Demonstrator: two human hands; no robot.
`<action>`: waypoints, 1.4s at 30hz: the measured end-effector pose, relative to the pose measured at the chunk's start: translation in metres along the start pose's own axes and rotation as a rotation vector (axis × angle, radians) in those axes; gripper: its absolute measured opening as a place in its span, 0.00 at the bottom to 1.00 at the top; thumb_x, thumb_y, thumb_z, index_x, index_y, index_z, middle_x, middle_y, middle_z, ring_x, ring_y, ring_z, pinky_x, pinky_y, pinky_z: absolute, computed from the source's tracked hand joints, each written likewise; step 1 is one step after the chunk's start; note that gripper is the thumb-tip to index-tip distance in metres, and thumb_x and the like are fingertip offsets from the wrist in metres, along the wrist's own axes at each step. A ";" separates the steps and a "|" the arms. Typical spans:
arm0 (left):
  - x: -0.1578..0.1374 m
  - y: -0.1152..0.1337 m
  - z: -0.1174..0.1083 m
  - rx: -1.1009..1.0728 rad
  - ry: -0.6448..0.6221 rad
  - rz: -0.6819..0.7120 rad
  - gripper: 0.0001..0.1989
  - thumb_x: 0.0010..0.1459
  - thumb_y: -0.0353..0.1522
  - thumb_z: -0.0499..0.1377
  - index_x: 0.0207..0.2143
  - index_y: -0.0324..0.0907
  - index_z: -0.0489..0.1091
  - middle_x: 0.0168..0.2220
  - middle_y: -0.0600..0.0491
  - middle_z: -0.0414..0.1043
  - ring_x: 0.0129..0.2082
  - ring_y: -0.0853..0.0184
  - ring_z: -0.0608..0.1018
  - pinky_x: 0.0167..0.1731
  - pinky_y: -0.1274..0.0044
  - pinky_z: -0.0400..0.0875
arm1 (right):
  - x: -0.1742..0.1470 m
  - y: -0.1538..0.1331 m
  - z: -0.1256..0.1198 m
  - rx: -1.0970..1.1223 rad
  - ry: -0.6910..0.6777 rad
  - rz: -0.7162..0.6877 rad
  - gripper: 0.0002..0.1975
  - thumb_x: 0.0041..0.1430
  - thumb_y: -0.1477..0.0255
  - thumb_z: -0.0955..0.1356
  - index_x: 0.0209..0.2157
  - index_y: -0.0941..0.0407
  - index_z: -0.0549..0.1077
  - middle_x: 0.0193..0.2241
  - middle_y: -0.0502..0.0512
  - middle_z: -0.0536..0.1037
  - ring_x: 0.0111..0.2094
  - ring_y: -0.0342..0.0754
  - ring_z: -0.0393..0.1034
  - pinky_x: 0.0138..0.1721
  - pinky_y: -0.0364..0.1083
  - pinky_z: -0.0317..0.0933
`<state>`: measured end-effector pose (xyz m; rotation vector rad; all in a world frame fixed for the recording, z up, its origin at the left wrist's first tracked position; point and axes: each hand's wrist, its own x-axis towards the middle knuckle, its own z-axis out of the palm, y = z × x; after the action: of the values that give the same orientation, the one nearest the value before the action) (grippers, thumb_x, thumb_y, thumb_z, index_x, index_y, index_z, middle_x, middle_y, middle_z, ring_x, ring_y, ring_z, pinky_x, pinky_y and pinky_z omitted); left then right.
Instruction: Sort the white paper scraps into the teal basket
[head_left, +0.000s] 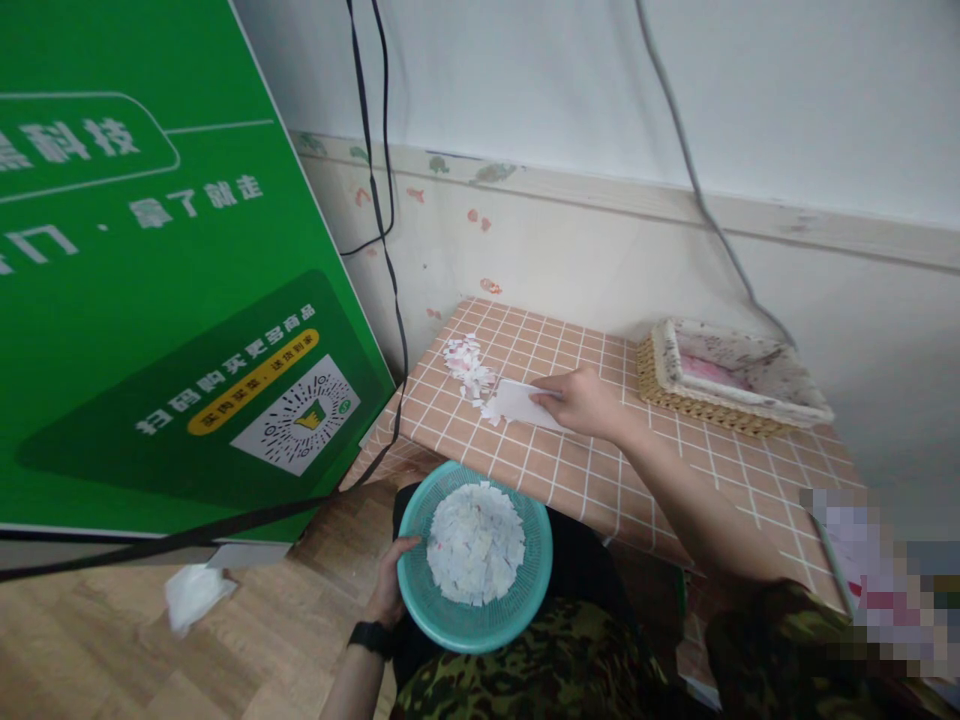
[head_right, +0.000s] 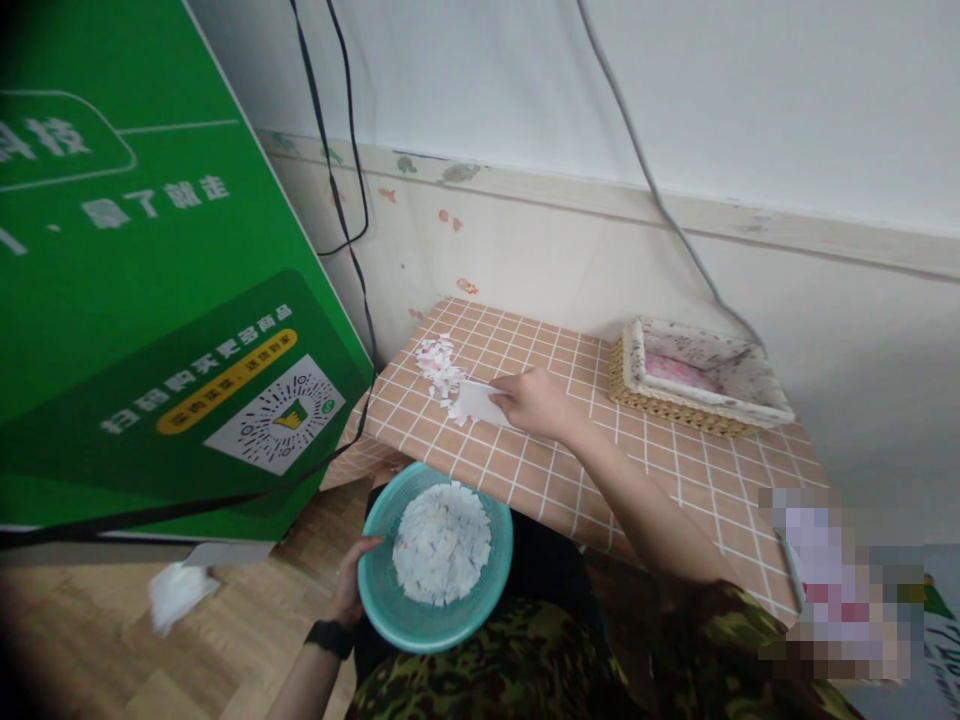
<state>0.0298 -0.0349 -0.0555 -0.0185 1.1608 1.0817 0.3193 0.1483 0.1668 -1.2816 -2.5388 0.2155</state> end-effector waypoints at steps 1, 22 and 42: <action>0.000 0.000 0.000 -0.001 0.006 -0.001 0.06 0.44 0.30 0.61 0.26 0.36 0.76 0.21 0.49 0.78 0.21 0.60 0.78 0.27 0.70 0.73 | 0.000 0.000 0.001 0.003 0.003 -0.002 0.14 0.60 0.70 0.61 0.37 0.55 0.78 0.25 0.53 0.78 0.24 0.44 0.67 0.27 0.43 0.52; 0.000 0.000 0.000 0.010 -0.021 -0.031 0.08 0.46 0.30 0.61 0.30 0.34 0.75 0.23 0.47 0.79 0.22 0.59 0.79 0.29 0.69 0.73 | 0.002 -0.008 -0.012 0.003 -0.194 -0.174 0.12 0.59 0.73 0.61 0.33 0.54 0.77 0.25 0.52 0.77 0.25 0.43 0.66 0.27 0.44 0.49; 0.006 -0.002 -0.008 0.028 -0.023 -0.015 0.09 0.44 0.32 0.63 0.28 0.35 0.75 0.23 0.48 0.79 0.22 0.59 0.78 0.28 0.69 0.73 | -0.034 0.005 -0.008 -0.125 0.052 0.220 0.13 0.59 0.70 0.61 0.36 0.56 0.77 0.25 0.55 0.78 0.25 0.47 0.69 0.28 0.44 0.53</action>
<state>0.0256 -0.0361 -0.0648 0.0064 1.1535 1.0499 0.3447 0.1243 0.1668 -1.5941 -2.3989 0.0684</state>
